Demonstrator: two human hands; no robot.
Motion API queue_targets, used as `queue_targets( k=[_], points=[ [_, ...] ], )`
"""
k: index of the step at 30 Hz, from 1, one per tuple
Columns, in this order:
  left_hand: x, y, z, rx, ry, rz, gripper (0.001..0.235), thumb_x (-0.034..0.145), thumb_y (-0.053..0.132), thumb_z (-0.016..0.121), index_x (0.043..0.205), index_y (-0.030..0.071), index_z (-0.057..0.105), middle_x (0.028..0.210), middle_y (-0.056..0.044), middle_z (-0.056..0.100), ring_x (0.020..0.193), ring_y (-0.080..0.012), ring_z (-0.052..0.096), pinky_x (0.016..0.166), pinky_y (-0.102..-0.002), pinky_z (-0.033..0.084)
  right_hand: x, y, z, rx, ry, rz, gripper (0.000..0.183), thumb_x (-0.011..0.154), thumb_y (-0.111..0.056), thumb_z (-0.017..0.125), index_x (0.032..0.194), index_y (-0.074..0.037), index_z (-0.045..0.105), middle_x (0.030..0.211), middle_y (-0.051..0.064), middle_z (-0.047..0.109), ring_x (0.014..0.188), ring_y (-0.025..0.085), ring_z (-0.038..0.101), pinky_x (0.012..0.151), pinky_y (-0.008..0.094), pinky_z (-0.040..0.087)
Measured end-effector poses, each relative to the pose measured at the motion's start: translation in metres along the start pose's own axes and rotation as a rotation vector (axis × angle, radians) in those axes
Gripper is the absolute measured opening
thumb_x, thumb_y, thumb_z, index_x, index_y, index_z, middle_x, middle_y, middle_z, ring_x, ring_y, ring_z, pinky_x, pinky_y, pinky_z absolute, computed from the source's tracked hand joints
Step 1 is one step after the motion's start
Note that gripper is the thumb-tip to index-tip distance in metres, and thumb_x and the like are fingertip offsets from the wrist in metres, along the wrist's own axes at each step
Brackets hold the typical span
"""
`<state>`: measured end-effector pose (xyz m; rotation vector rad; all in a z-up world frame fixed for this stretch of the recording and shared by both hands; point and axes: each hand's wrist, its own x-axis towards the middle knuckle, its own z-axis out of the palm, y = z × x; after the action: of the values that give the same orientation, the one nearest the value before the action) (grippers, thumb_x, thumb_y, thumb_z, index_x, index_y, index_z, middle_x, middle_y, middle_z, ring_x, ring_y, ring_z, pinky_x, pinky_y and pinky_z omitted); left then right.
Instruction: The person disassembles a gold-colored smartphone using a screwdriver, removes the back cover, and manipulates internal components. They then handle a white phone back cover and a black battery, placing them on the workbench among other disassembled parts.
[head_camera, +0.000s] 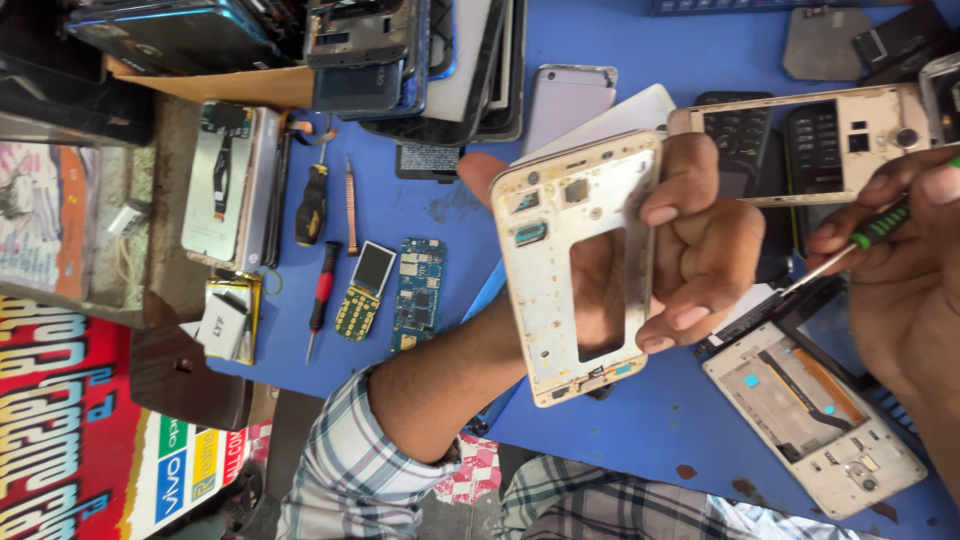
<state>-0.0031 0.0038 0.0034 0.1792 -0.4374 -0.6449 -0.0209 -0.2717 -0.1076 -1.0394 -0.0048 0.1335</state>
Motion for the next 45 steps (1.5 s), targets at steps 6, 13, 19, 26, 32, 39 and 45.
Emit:
queue_targets(
  k=[6,13,19,26,32,39,45],
  points=[
    [0.001,-0.001,0.005,0.058,0.020,0.045,0.099,0.052,0.103,0.039,0.096,0.015,0.043,0.076,-0.018,0.059,0.049,-0.0185,0.053,0.042,-0.024,0.047,0.002,-0.020,0.027,-0.106,0.026,-0.006,0.030,0.125,-0.023,0.052,0.103,-0.002,0.052,0.095,0.010,0.057,0.086,0.025,0.068,0.080,0.037,0.062],
    [0.001,-0.006,0.008,0.047,0.059,0.065,0.099,0.052,0.103,0.032,0.095,0.015,0.043,0.077,-0.018,0.059,0.050,-0.0189,0.053,0.040,-0.024,0.047,0.001,-0.029,0.037,-0.045,0.001,0.010,0.027,0.122,-0.018,0.052,0.104,0.002,0.054,0.096,0.012,0.057,0.086,0.027,0.067,0.080,0.038,0.060],
    [-0.001,-0.007,0.010,0.077,0.088,0.080,0.100,0.054,0.104,0.033,0.096,0.014,0.043,0.071,-0.018,0.060,0.052,-0.0168,0.056,0.040,-0.024,0.047,0.006,-0.033,0.043,-0.162,0.019,-0.029,0.022,0.118,-0.022,0.053,0.136,-0.012,0.046,0.098,0.008,0.058,0.083,0.024,0.068,0.077,0.040,0.062],
    [-0.005,-0.002,0.006,0.042,0.066,0.002,0.097,0.051,0.099,0.043,0.093,0.012,0.046,0.075,-0.020,0.058,0.057,-0.0200,0.057,0.046,-0.028,0.049,0.002,-0.034,0.047,-0.027,0.036,-0.027,0.041,0.121,-0.011,0.054,0.154,-0.006,0.029,0.096,0.011,0.057,0.082,0.026,0.067,0.082,0.044,0.062],
    [-0.007,-0.002,0.008,0.090,0.072,-0.014,0.095,0.055,0.099,0.045,0.097,0.013,0.047,0.074,-0.019,0.059,0.057,-0.0189,0.058,0.046,-0.027,0.049,0.003,-0.041,0.057,0.004,0.005,-0.068,0.042,0.122,-0.005,0.052,0.156,-0.009,0.028,0.098,0.015,0.061,0.083,0.030,0.071,0.081,0.043,0.065],
    [-0.009,-0.003,0.006,0.078,0.047,-0.016,0.090,0.059,0.096,0.047,0.093,0.013,0.047,0.076,-0.019,0.060,0.060,-0.0187,0.058,0.047,-0.024,0.047,0.004,-0.044,0.064,-0.018,0.011,-0.061,0.041,0.123,-0.003,0.049,0.157,-0.010,0.028,0.098,0.016,0.060,0.086,0.030,0.071,0.083,0.043,0.065],
    [-0.009,-0.006,-0.002,0.200,0.068,0.076,0.077,0.080,0.089,0.049,0.095,0.014,0.048,0.076,-0.015,0.061,0.057,-0.0161,0.058,0.044,-0.022,0.046,0.003,-0.049,0.071,-0.011,0.036,-0.045,0.044,0.121,-0.003,0.049,0.159,-0.010,0.027,0.102,0.017,0.064,0.086,0.030,0.072,0.078,0.042,0.065]
  ],
)
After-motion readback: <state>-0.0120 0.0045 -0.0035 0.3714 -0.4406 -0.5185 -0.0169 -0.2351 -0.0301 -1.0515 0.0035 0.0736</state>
